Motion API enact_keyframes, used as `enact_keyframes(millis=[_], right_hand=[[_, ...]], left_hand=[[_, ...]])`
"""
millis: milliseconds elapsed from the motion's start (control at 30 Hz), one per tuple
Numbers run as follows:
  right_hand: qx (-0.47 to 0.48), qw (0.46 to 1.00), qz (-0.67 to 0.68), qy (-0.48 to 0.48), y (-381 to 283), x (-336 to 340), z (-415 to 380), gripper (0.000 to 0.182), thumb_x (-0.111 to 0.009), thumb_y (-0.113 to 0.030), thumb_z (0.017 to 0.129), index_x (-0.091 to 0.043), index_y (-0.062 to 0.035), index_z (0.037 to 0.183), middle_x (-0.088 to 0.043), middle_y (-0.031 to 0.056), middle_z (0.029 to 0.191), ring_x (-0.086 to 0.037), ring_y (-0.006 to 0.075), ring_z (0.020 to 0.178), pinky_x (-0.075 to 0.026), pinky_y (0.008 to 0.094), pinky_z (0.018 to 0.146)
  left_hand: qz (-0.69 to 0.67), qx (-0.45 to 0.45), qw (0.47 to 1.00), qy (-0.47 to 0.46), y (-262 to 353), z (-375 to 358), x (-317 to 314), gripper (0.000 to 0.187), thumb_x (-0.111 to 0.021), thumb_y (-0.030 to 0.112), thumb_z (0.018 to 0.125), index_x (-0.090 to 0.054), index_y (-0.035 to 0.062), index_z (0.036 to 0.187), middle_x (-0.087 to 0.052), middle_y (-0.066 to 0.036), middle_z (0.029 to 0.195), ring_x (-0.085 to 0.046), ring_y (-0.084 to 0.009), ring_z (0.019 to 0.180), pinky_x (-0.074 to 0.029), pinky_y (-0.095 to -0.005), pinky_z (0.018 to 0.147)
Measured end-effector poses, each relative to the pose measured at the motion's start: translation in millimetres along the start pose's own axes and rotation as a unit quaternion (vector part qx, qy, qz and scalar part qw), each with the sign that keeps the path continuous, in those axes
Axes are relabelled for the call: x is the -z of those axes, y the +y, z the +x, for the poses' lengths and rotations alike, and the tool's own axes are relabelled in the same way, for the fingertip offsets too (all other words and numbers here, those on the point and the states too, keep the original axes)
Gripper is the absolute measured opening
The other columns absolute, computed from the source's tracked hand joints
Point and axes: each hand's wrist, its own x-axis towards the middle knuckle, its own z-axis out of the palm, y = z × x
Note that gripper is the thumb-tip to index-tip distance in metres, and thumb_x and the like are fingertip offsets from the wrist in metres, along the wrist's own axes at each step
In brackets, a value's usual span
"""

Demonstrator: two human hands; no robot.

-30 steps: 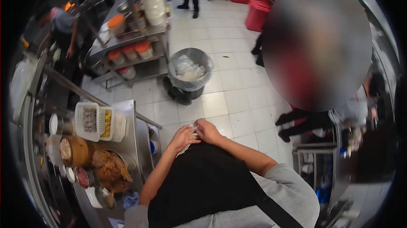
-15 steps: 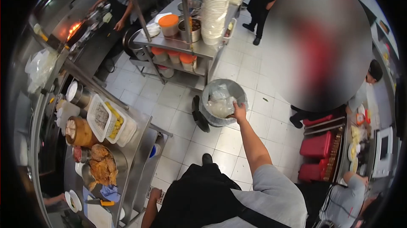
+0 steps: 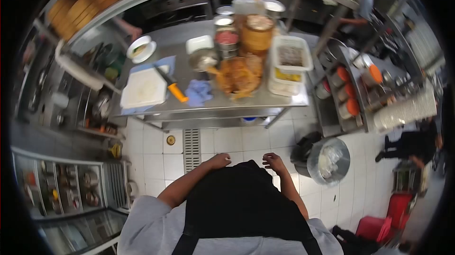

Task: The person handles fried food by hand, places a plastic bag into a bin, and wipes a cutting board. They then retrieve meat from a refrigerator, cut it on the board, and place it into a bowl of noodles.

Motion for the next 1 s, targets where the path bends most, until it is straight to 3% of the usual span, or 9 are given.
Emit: enact_keyframes(millis=[200, 233, 300, 367, 567, 767, 800, 900, 1000], right_hand=[[0.277, 0.934, -0.211, -0.074, -133, -148, 35, 0.034, -0.063, -0.015, 0.091, -0.057, -0.0020, 0.123, -0.067, 0.0109, 0.106, -0.067, 0.0224, 0.092, -0.057, 0.0345, 0.074], [0.354, 0.896, -0.260, -0.059, -146, -163, 62, 0.037, -0.067, -0.014, 0.088, -0.058, -0.0014, 0.122, -0.067, 0.0136, 0.108, -0.068, 0.0271, 0.094, -0.057, 0.0359, 0.077], [0.419, 0.863, -0.279, 0.032, -206, -218, 63, 0.042, -0.065, -0.008, 0.086, -0.055, -0.0028, 0.126, -0.061, 0.0194, 0.121, -0.063, 0.0347, 0.106, -0.052, 0.0408, 0.089], [0.566, 0.727, -0.368, 0.121, -246, -255, 96, 0.052, -0.066, -0.009, 0.081, -0.053, -0.0040, 0.131, -0.055, 0.0216, 0.129, -0.055, 0.0386, 0.117, -0.045, 0.0461, 0.098], [0.571, 0.593, -0.524, 0.219, -265, -288, 176, 0.047, -0.069, -0.018, 0.076, -0.061, -0.0068, 0.121, -0.059, 0.0235, 0.122, -0.058, 0.0396, 0.111, -0.047, 0.0466, 0.095], [0.478, 0.774, -0.364, 0.201, -319, -305, 143, 0.034, -0.066, -0.016, 0.077, -0.063, -0.0040, 0.108, -0.067, 0.0194, 0.082, -0.064, 0.0376, 0.072, -0.052, 0.0432, 0.073], [0.508, 0.774, -0.326, 0.188, -326, -308, 144, 0.033, -0.064, -0.014, 0.081, -0.060, -0.0011, 0.111, -0.063, 0.0147, 0.075, -0.059, 0.0221, 0.060, -0.049, 0.0362, 0.059], [0.512, 0.818, -0.247, 0.082, -369, -358, 117, 0.029, -0.061, -0.010, 0.083, -0.058, -0.0017, 0.111, -0.059, 0.0119, 0.071, -0.055, 0.0143, 0.060, -0.044, 0.0320, 0.055], [0.544, 0.777, -0.310, 0.071, -407, -418, 126, 0.029, -0.060, -0.012, 0.084, -0.057, -0.0022, 0.111, -0.060, 0.0139, 0.075, -0.057, 0.0211, 0.061, -0.045, 0.0337, 0.056]], left_hand=[[-0.148, 0.012, 0.979, 0.137, -163, -89, 24, 0.031, -0.064, 0.029, 0.091, -0.065, 0.0028, 0.107, -0.071, -0.015, 0.088, -0.071, -0.0268, 0.079, -0.057, -0.0398, 0.073], [-0.381, 0.172, 0.891, 0.177, -166, -122, 36, 0.028, -0.065, 0.027, 0.091, -0.065, 0.0027, 0.105, -0.069, -0.013, 0.084, -0.068, -0.0212, 0.069, -0.056, -0.0367, 0.058], [-0.420, 0.190, 0.853, 0.246, -213, -180, 46, 0.029, -0.067, 0.027, 0.090, -0.064, 0.0019, 0.105, -0.068, -0.013, 0.083, -0.065, -0.0205, 0.062, -0.053, -0.0333, 0.048], [-0.467, 0.221, 0.805, 0.291, -234, -241, 61, 0.033, -0.065, 0.027, 0.091, -0.061, -0.0001, 0.109, -0.068, -0.015, 0.087, -0.066, -0.0212, 0.065, -0.055, -0.0333, 0.050], [-0.533, 0.190, 0.697, 0.440, -247, -327, 93, 0.037, -0.058, 0.027, 0.094, -0.055, -0.0018, 0.118, -0.068, -0.017, 0.095, -0.069, -0.0226, 0.075, -0.057, -0.0331, 0.060], [-0.685, 0.053, 0.635, 0.352, -203, -292, 147, 0.040, -0.041, 0.032, 0.104, -0.052, -0.0025, 0.121, -0.065, -0.022, 0.111, -0.068, -0.0316, 0.099, -0.058, -0.0394, 0.078], [-0.725, 0.025, 0.617, 0.306, -203, -279, 159, 0.049, -0.037, 0.040, 0.105, -0.050, -0.0032, 0.123, -0.062, -0.025, 0.118, -0.065, -0.0344, 0.106, -0.056, -0.0432, 0.086], [-0.776, -0.052, 0.578, 0.246, -198, -240, 196, 0.056, -0.034, 0.047, 0.105, -0.049, -0.0032, 0.124, -0.060, -0.027, 0.121, -0.062, -0.0372, 0.110, -0.052, -0.0479, 0.094], [-0.800, -0.068, 0.568, 0.181, -207, -201, 230, 0.060, -0.030, 0.050, 0.104, -0.049, -0.0034, 0.124, -0.059, -0.029, 0.122, -0.060, -0.0399, 0.114, -0.049, -0.0512, 0.099]])
